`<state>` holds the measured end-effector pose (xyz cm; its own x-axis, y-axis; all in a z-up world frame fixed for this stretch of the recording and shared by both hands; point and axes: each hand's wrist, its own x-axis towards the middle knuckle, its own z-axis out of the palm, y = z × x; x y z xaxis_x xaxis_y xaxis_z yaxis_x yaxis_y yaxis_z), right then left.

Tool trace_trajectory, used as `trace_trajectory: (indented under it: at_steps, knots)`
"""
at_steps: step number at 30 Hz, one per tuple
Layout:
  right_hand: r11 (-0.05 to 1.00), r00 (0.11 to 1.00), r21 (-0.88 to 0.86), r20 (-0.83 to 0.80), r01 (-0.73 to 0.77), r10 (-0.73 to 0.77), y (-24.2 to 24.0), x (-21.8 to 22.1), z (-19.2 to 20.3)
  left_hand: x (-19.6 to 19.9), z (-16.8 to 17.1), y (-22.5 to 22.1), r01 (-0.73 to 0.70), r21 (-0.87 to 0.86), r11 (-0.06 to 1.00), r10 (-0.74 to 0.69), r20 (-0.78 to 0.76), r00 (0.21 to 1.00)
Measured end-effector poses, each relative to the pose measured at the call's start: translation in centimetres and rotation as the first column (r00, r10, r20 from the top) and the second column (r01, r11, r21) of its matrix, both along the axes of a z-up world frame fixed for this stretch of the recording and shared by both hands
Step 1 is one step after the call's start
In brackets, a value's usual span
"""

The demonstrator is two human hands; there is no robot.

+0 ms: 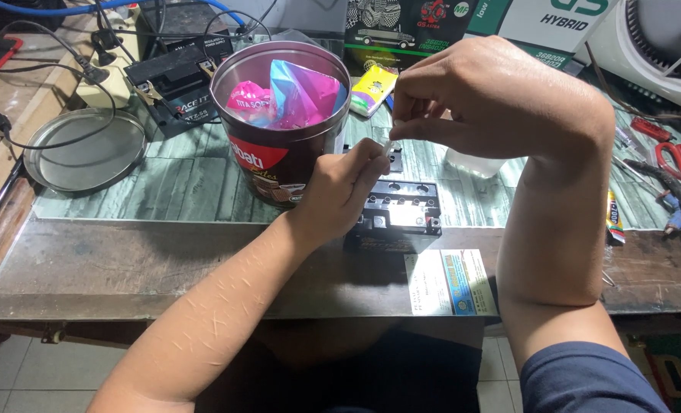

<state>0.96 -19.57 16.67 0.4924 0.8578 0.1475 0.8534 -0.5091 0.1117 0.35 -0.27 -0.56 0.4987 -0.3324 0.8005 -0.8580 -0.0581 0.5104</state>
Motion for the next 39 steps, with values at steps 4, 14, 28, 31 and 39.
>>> trace_trajectory:
  at_steps: [4,14,28,31,39]
  knots:
    - [0.999,1.000,0.031,0.007,-0.016,0.015,-0.2,-0.1,0.1,0.1,0.0,0.0,-0.007,0.008,1.000,0.007,0.011,1.000]
    - [0.998,0.999,0.063,0.027,0.030,-0.032,-0.9,-0.3,0.4,0.1,-0.2,-0.2,-0.003,0.010,1.000,0.003,-0.005,1.000]
    - [0.993,0.997,0.109,0.070,-0.052,0.044,-1.7,-0.5,1.0,0.0,0.0,-0.3,0.022,0.004,1.000,-0.022,0.016,1.000]
    - [0.987,0.998,0.150,0.051,-0.050,0.043,-1.9,-0.6,1.1,0.1,-0.2,-0.4,0.013,0.006,1.000,-0.013,-0.004,1.000]
    - [0.970,0.983,0.168,0.023,0.173,-0.180,-2.7,-1.2,0.9,0.1,-0.2,-0.3,0.019,0.019,1.000,-0.019,0.006,1.000]
